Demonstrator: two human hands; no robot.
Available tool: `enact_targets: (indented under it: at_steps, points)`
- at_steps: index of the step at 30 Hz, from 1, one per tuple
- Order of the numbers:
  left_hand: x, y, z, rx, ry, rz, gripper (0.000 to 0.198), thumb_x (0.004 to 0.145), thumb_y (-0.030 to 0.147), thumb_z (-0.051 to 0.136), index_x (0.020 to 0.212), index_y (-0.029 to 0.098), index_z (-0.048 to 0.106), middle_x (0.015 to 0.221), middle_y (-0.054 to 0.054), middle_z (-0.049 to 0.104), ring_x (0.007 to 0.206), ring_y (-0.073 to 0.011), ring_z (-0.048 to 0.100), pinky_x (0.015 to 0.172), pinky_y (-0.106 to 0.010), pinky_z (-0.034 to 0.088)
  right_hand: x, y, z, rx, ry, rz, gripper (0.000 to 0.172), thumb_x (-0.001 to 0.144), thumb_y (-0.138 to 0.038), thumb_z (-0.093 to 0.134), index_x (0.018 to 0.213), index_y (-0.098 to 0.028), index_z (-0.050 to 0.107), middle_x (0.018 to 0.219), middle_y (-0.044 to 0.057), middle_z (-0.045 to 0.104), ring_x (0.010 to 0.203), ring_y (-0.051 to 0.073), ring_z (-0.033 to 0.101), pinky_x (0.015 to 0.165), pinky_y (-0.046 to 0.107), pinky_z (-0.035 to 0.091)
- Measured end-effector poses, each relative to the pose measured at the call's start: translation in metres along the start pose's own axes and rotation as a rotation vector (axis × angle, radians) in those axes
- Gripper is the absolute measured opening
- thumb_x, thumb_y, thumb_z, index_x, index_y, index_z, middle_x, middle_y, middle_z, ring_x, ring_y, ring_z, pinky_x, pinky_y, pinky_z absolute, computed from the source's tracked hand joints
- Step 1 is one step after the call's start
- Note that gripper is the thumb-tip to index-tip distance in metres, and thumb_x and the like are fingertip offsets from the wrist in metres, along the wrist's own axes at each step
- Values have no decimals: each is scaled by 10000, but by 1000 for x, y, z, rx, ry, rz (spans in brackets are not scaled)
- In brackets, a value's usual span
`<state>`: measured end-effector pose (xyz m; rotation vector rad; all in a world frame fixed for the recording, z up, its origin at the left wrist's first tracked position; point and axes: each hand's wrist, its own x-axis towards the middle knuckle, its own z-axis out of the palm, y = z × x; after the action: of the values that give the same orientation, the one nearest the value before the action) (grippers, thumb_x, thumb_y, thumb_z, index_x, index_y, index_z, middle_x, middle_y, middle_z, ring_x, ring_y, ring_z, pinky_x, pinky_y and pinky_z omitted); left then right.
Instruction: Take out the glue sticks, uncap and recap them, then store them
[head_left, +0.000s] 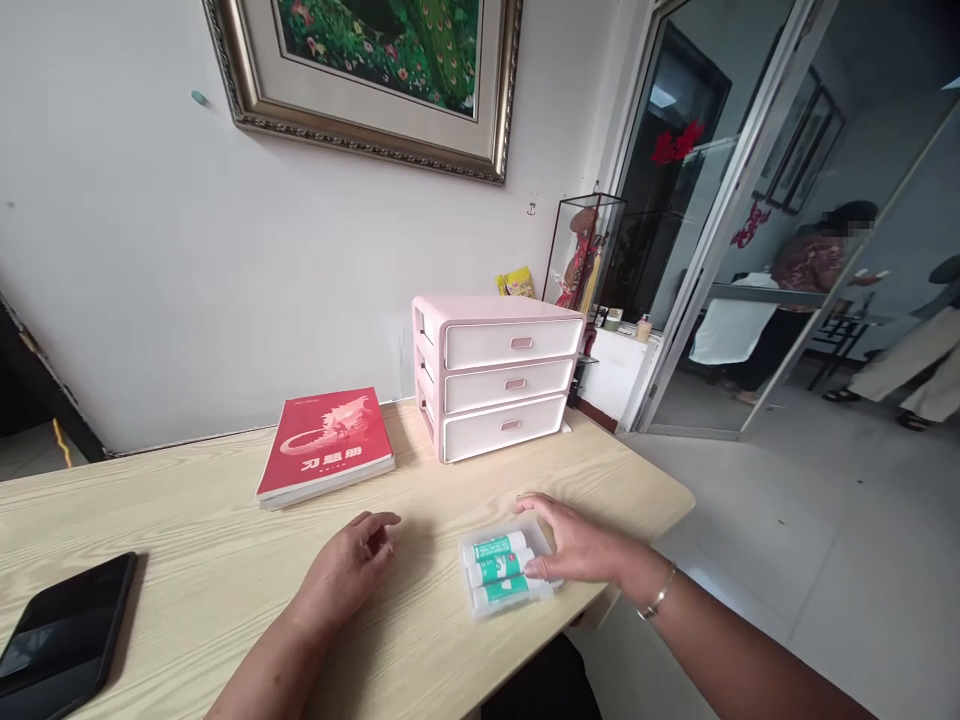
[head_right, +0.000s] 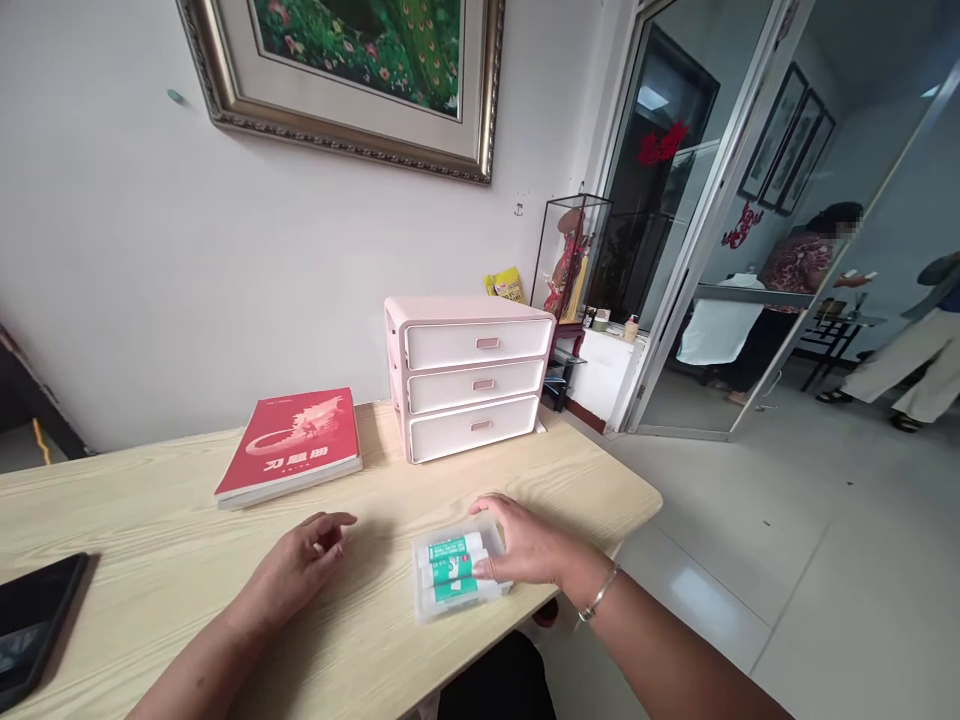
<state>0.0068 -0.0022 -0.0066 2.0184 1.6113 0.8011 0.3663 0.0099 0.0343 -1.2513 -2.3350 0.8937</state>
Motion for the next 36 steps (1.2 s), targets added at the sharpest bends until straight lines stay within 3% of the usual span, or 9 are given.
enact_targets:
  at_steps: [4,9,12,15,19,23,29,36]
  points:
    - [-14,38,19,-72,-21,247,375,910,452,547,1210,231,581,1267,-105,566,1079,-230,611,916,-343,520,-36,1,24,-132,60,-24,640,716,-265,791,1305,-275,542,1608,73,266,1444,309,324,1155,459,344]
    - [-23,60,43,32,-139,477,586,818,388,700,1343,254,477,1524,-125,365,1381,-302,398,1089,-454,439,-24,6,51,-192,156,-114,653,765,-257,782,1362,-301,520,1625,70,234,1424,273,378,1144,418,388]
    - [-19,51,46,133,-101,522,523,829,325,687,1312,241,505,1485,-126,438,1421,-314,339,1113,-497,414,-3,2,59,-220,199,-196,658,795,-301,779,1396,-310,511,1607,87,278,1394,271,427,1112,409,439]
    - [-14,38,41,205,-2,514,455,860,280,646,1292,221,518,1441,-140,491,1376,-294,411,1084,-478,452,13,-2,68,-317,287,-304,611,844,-317,742,1410,-294,513,1568,100,360,1377,278,450,1087,422,478]
    - [-12,32,36,364,51,508,389,844,350,687,1194,205,601,1403,-148,554,1347,-340,465,1090,-547,430,24,1,78,-478,475,-500,422,875,-278,716,1273,-175,624,1382,137,579,1334,281,499,1103,435,477]
    - [-13,35,34,507,35,557,355,867,403,678,1155,196,652,1390,-162,581,1341,-367,488,1086,-582,422,27,9,79,-615,523,-671,320,926,-241,648,1220,-115,643,1265,154,659,1282,274,554,1057,422,530]
    - [-13,37,32,611,38,634,380,943,410,571,1221,160,643,1370,-202,591,1327,-352,510,1030,-529,501,31,12,71,-623,505,-717,300,958,-220,600,1242,-128,630,1252,131,672,1265,256,572,1052,419,537]
    - [-12,33,44,698,191,733,326,977,305,525,1196,96,646,1252,-211,669,1194,-331,629,958,-492,568,37,7,67,-525,537,-773,268,965,-185,577,1220,-121,629,1181,126,701,1223,229,605,1082,414,517]
